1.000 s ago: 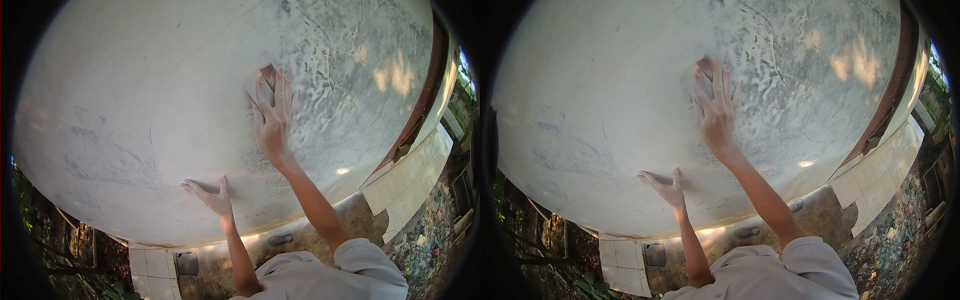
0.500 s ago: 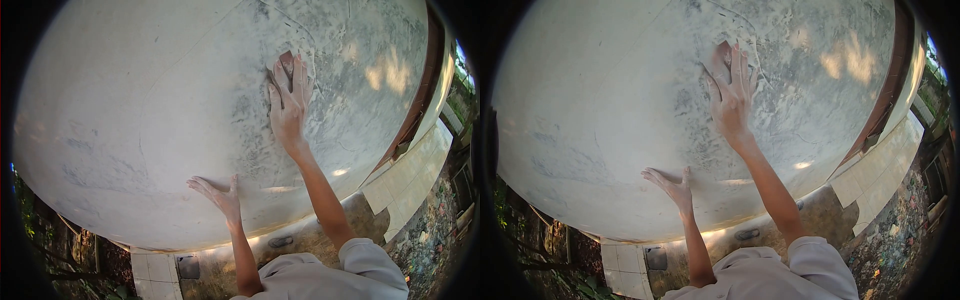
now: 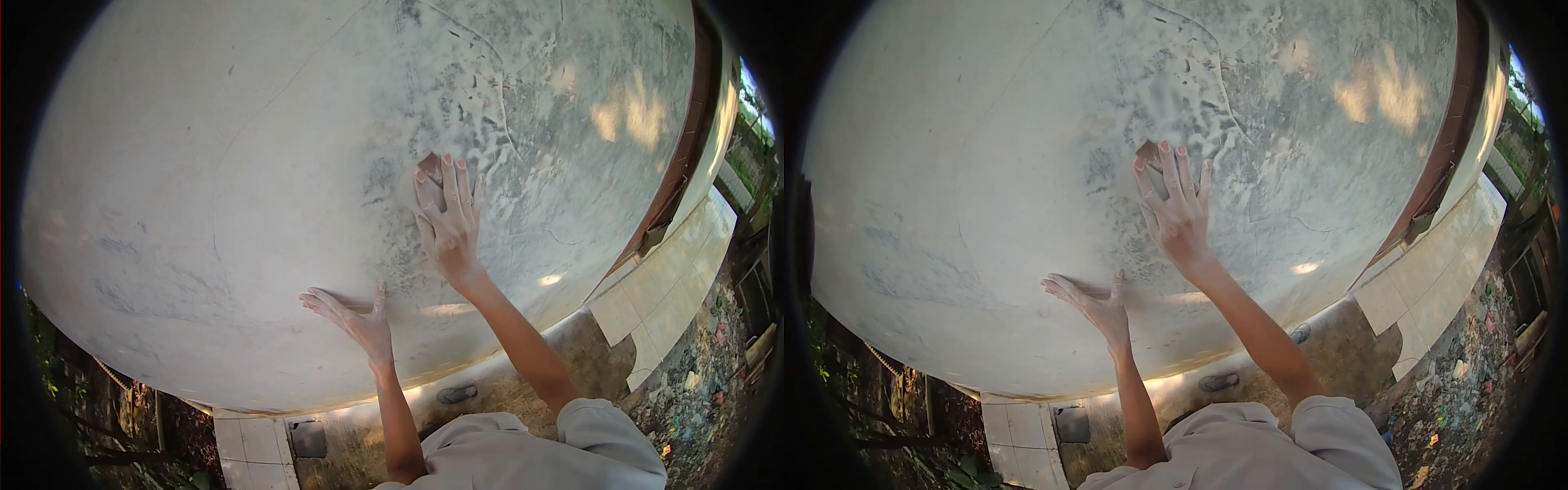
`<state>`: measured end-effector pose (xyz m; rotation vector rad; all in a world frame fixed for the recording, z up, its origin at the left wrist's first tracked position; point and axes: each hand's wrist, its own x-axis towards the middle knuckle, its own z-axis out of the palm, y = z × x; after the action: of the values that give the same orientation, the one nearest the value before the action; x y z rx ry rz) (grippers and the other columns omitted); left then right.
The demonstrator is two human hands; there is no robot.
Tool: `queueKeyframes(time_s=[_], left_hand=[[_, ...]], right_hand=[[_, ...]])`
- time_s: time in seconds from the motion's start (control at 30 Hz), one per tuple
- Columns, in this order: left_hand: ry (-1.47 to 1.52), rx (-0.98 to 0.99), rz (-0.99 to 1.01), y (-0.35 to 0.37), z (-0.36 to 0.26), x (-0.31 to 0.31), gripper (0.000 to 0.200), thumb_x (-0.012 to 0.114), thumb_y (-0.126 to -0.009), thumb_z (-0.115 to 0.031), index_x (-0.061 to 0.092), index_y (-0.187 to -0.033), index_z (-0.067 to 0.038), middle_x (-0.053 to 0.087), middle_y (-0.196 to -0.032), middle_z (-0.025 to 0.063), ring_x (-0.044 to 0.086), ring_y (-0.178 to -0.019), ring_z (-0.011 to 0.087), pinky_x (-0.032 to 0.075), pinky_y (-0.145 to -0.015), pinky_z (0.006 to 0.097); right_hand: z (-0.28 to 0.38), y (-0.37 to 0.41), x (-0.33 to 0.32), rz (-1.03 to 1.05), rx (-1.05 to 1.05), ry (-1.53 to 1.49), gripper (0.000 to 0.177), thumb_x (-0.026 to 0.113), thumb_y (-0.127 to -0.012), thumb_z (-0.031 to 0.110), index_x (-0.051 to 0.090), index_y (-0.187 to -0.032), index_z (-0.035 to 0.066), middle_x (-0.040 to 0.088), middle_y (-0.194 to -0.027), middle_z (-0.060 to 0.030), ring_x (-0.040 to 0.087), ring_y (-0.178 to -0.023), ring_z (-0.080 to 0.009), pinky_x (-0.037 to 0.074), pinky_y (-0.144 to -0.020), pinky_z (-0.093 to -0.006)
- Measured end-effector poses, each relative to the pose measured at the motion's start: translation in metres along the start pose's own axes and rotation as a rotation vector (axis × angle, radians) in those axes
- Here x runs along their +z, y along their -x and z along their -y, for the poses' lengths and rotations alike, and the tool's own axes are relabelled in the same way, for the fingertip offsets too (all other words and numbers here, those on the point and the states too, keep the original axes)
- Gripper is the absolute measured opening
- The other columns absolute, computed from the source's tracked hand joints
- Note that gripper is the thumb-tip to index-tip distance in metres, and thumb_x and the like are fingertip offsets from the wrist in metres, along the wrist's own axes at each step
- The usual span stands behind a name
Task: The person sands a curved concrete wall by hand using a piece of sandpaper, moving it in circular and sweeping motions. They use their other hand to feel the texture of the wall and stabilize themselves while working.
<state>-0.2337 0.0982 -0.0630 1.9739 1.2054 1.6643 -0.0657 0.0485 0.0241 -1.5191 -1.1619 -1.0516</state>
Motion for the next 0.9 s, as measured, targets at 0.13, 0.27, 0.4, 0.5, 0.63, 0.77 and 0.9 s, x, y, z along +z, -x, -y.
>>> queueKeyframes(time_s=[0.13,0.27,0.4,0.5,0.63,0.77,0.9], left_hand=[[-0.113,0.171,0.048,-0.024,-0.004,-0.011,0.121,0.084,-0.068,-0.037,0.004,-0.150,0.001,-0.002,-0.156,0.0263,-0.003,-0.145,0.0405,0.004,-0.117,0.0545],[-0.203,0.259,0.096,-0.055,-0.020,-0.026,0.123,0.084,-0.066,-0.041,0.004,-0.150,0.001,-0.001,-0.156,0.0257,-0.003,-0.145,0.0403,0.003,-0.117,0.0543],[-0.231,0.337,0.067,-0.061,-0.015,-0.030,0.118,0.081,-0.066,-0.049,0.014,-0.151,-0.002,0.006,-0.156,0.0255,0.004,-0.145,0.0419,0.008,-0.116,0.0558],[-0.226,0.309,0.077,-0.058,-0.008,-0.033,0.115,0.082,-0.067,-0.046,0.016,-0.151,-0.004,0.008,-0.156,0.0239,0.005,-0.145,0.0401,0.009,-0.117,0.0544],[-0.243,0.284,0.100,-0.049,0.008,-0.038,0.113,0.082,-0.068,-0.044,0.016,-0.151,-0.005,0.008,-0.156,0.0235,0.005,-0.145,0.0385,0.009,-0.117,0.0531],[-0.221,0.326,0.104,-0.049,0.013,-0.039,0.112,0.081,-0.069,-0.044,0.017,-0.151,-0.005,0.007,-0.157,0.0232,0.005,-0.145,0.0387,0.009,-0.117,0.0539],[-0.197,0.317,0.106,-0.047,0.016,-0.035,0.109,0.080,-0.070,-0.046,0.018,-0.151,-0.004,0.007,-0.156,0.0240,0.004,-0.145,0.0407,0.009,-0.116,0.0564]], right_hand=[[-0.006,-0.105,-0.029,-0.111,-0.043,-0.002,0.048,0.060,-0.089,0.015,0.053,-0.137,0.016,0.028,-0.153,-0.0180,0.026,-0.140,-0.0410,0.017,-0.113,-0.0576],[0.007,-0.084,-0.012,-0.186,0.023,-0.077,0.055,0.059,-0.089,0.013,0.046,-0.141,0.017,0.023,-0.155,-0.0176,0.022,-0.142,-0.0387,0.014,-0.112,-0.0624],[0.038,0.048,0.018,-0.003,0.143,-0.053,0.058,0.059,-0.085,0.009,0.046,-0.141,0.015,0.027,-0.153,-0.0211,0.023,-0.142,-0.0397,0.013,-0.113,-0.0604],[0.026,0.139,0.048,0.030,0.167,-0.026,0.055,0.058,-0.086,0.010,0.049,-0.140,0.013,0.028,-0.152,-0.0218,0.023,-0.142,-0.0400,0.013,-0.113,-0.0595],[0.004,0.108,0.031,-0.193,0.428,-0.089,0.044,0.052,-0.092,0.012,0.053,-0.135,0.006,0.025,-0.153,-0.0225,0.021,-0.142,-0.0396,0.014,-0.113,-0.0567],[-0.012,0.040,0.011,-0.442,0.604,-0.202,0.042,0.045,-0.098,0.014,0.048,-0.137,0.001,0.019,-0.155,-0.0228,0.016,-0.144,-0.0396,0.015,-0.115,-0.0513],[0.019,0.059,0.022,-0.433,0.733,-0.227,0.044,0.045,-0.098,0.013,0.044,-0.140,-0.001,0.017,-0.155,-0.0231,0.015,-0.144,-0.0401,0.015,-0.115,-0.0481]])
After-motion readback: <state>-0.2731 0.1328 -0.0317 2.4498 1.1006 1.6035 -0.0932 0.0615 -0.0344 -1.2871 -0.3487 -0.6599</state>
